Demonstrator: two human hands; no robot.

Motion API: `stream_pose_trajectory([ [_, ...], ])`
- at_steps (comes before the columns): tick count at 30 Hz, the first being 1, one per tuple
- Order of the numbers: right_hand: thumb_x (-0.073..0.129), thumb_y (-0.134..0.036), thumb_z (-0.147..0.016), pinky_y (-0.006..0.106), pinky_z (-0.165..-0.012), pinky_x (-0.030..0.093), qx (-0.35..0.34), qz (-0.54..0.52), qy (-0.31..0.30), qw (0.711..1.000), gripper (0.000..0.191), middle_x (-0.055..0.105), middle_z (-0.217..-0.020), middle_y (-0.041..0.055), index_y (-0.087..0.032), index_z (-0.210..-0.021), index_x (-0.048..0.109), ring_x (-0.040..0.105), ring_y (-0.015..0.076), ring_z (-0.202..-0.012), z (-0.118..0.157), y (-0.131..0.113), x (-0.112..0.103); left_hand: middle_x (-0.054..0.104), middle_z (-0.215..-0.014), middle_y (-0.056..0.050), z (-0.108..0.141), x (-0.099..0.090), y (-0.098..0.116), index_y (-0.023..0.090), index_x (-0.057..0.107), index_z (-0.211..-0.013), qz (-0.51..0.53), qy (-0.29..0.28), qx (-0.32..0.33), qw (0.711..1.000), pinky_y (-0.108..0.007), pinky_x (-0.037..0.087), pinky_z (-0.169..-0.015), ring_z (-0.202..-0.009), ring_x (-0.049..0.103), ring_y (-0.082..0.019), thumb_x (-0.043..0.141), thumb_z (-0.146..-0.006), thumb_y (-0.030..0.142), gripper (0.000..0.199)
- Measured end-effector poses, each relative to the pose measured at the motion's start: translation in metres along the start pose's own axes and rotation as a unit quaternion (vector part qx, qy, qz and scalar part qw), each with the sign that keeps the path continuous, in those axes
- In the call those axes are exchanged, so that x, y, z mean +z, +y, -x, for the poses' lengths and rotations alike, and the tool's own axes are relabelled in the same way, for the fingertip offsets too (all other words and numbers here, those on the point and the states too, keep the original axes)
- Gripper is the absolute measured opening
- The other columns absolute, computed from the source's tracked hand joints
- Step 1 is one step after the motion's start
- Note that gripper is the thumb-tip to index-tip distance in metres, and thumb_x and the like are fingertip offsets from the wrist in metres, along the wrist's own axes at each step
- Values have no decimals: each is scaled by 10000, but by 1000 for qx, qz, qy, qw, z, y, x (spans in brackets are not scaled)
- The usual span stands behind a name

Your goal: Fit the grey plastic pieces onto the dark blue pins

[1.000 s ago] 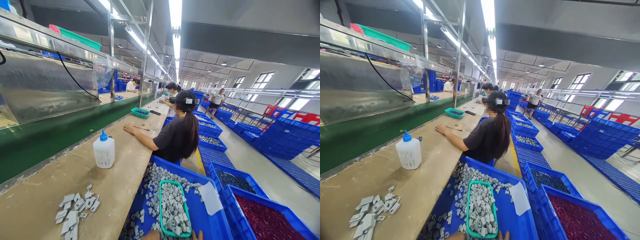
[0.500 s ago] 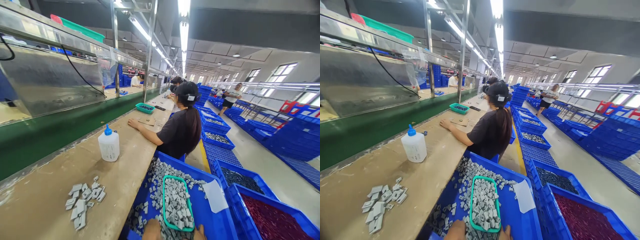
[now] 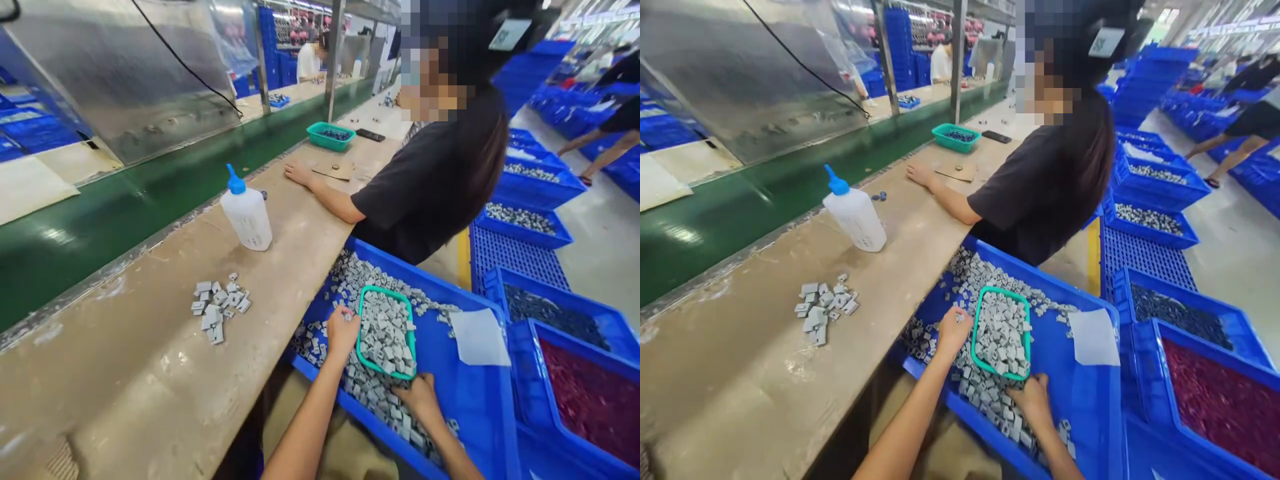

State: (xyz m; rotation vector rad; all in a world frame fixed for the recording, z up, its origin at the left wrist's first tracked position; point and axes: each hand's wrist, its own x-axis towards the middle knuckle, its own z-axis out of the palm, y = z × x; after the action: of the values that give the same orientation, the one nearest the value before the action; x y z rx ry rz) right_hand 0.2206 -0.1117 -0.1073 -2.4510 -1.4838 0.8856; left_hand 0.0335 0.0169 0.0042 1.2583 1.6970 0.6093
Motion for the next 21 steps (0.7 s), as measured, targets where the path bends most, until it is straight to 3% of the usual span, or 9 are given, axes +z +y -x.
stream_pose_trajectory([
  [3, 599, -307, -559, 372, -901, 399, 19, -48, -13, 999, 314, 618, -901, 111, -160, -830, 661, 485, 308, -1086, 2, -3, -10, 588, -965, -86, -3, 15, 27, 111, 574, -966, 24, -22, 41, 999, -403, 407, -889, -948, 536, -204, 578, -807, 249, 211],
  [6, 646, -267, -533, 356, -876, 404, 34, -104, -22, 994, 236, 608, -885, 79, -167, -746, 631, 499, 249, -1027, 3, -7, -22, 527, -1196, -128, -4, 24, 42, 139, 560, -1116, 64, -107, 89, 988, -406, 344, -994, -1139, 463, -238, 588, -812, 355, 374],
  [9, 645, -255, -568, 321, -729, 440, 68, -166, -46, 983, 134, 576, -707, 14, -158, -612, 562, 545, 179, -798, 4, -10, -35, 397, -1380, -62, -1, 19, 43, 268, 492, -1271, 112, -234, 102, 960, -383, 344, -1023, -1267, 359, -261, 536, -819, 522, 520],
  [12, 563, -296, -634, 261, -511, 396, 106, -240, -69, 962, 137, 492, -547, -28, -172, -589, 531, 480, 127, -544, 5, -10, -54, 309, -1433, 2, 1, 11, 36, 315, 409, -1338, 159, -291, 91, 939, -373, 322, -1055, -1317, 289, -247, 453, -841, 581, 565],
  [16, 540, -394, -653, 243, -423, 360, 115, -329, -55, 936, 213, 506, -571, -5, -187, -609, 518, 447, 121, -497, 5, -11, -88, 350, -1410, -39, -2, 9, 22, 213, 404, -1345, 214, -280, 97, 931, -298, 342, -1046, -1299, 326, -190, 400, -885, 504, 545],
  [21, 571, -450, -667, 253, -482, 413, 51, -421, 12, 906, 273, 575, -747, 36, -189, -738, 533, 488, 128, -577, -12, -37, -114, 489, -1297, -106, -17, 21, 6, 141, 532, -1209, 196, -186, 117, 956, -348, 315, -1064, -1236, 415, -206, 493, -864, 386, 425],
])
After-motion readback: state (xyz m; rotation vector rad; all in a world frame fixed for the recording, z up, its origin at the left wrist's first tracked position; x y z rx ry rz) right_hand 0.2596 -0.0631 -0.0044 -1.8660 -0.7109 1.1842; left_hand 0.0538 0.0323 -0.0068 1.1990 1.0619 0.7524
